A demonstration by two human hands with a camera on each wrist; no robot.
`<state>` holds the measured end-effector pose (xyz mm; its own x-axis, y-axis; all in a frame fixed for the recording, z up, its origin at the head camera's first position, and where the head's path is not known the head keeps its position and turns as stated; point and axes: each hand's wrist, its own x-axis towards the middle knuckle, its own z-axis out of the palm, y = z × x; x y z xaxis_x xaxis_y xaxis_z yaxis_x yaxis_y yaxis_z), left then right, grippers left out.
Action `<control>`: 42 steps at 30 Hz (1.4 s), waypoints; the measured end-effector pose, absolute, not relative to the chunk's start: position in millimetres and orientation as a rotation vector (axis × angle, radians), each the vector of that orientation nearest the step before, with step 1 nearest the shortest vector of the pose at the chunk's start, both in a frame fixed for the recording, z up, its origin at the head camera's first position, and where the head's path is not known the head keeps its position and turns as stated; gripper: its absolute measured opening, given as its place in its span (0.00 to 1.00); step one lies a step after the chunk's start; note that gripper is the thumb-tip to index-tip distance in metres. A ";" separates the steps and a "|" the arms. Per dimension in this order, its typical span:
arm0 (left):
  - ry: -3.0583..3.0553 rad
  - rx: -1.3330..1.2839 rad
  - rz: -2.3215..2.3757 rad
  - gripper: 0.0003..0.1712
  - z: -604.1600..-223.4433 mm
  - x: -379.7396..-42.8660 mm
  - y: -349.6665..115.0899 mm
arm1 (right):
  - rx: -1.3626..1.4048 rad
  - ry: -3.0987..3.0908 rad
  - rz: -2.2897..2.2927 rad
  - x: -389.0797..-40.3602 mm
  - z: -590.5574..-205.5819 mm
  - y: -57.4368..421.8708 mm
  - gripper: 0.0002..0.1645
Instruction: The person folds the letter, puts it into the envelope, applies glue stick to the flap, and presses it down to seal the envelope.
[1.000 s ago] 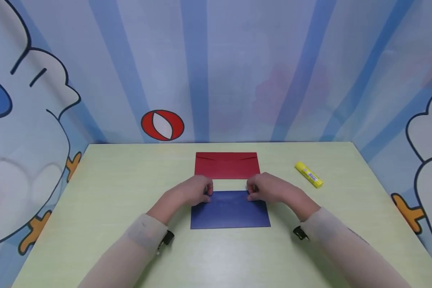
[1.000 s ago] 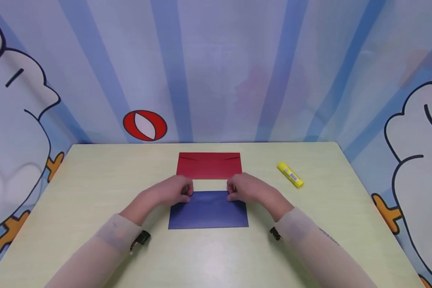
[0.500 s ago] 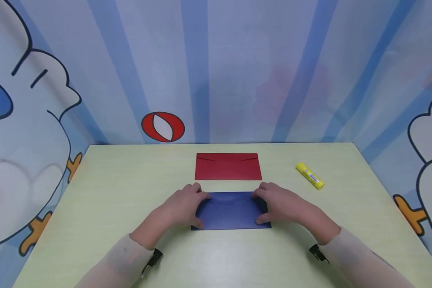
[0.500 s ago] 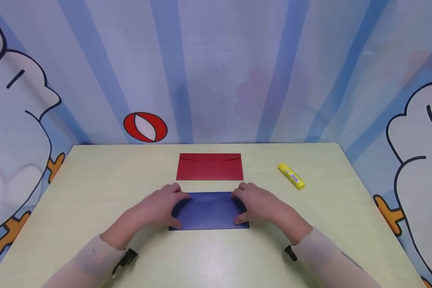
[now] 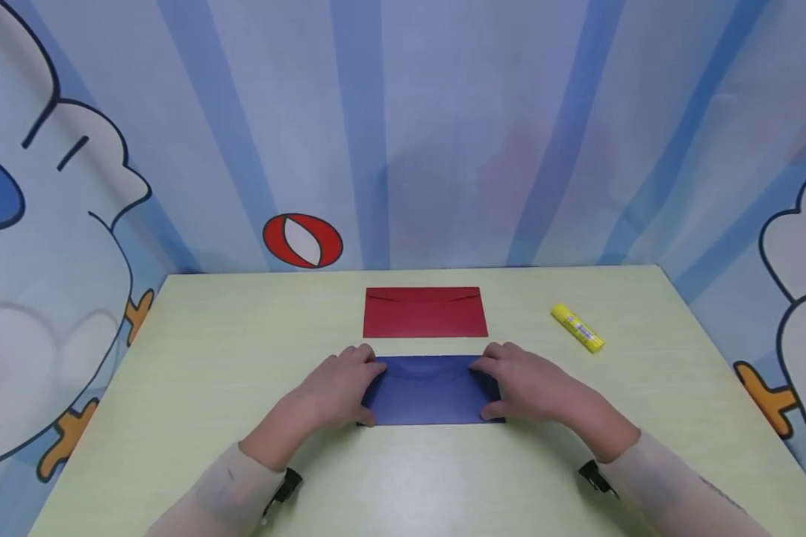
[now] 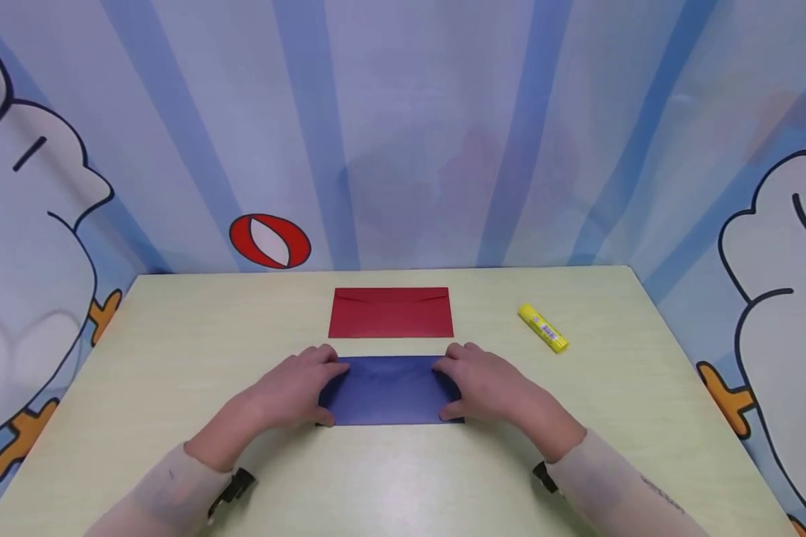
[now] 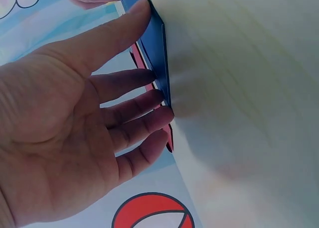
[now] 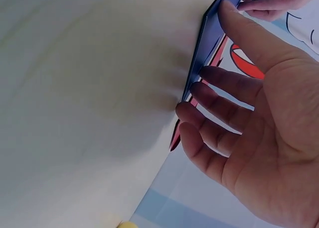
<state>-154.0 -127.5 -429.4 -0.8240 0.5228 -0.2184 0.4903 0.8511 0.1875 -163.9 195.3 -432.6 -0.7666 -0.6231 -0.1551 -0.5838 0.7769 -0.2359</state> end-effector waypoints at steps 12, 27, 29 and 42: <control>2.740 0.765 0.292 0.46 -432.7 -172.3 -131.5 | -0.911 2.755 -0.241 -182.2 -435.2 193.8 0.42; 2.723 0.749 0.278 0.47 -428.1 -179.5 -128.6 | -0.894 2.746 -0.252 -189.8 -434.4 195.2 0.43; 2.724 0.745 0.276 0.47 -428.4 -180.2 -128.6 | -0.889 2.745 -0.253 -190.6 -434.5 195.0 0.43; 2.728 0.748 0.332 0.46 -431.1 -181.6 -129.9 | -0.889 2.748 -0.283 -192.2 -433.9 195.7 0.42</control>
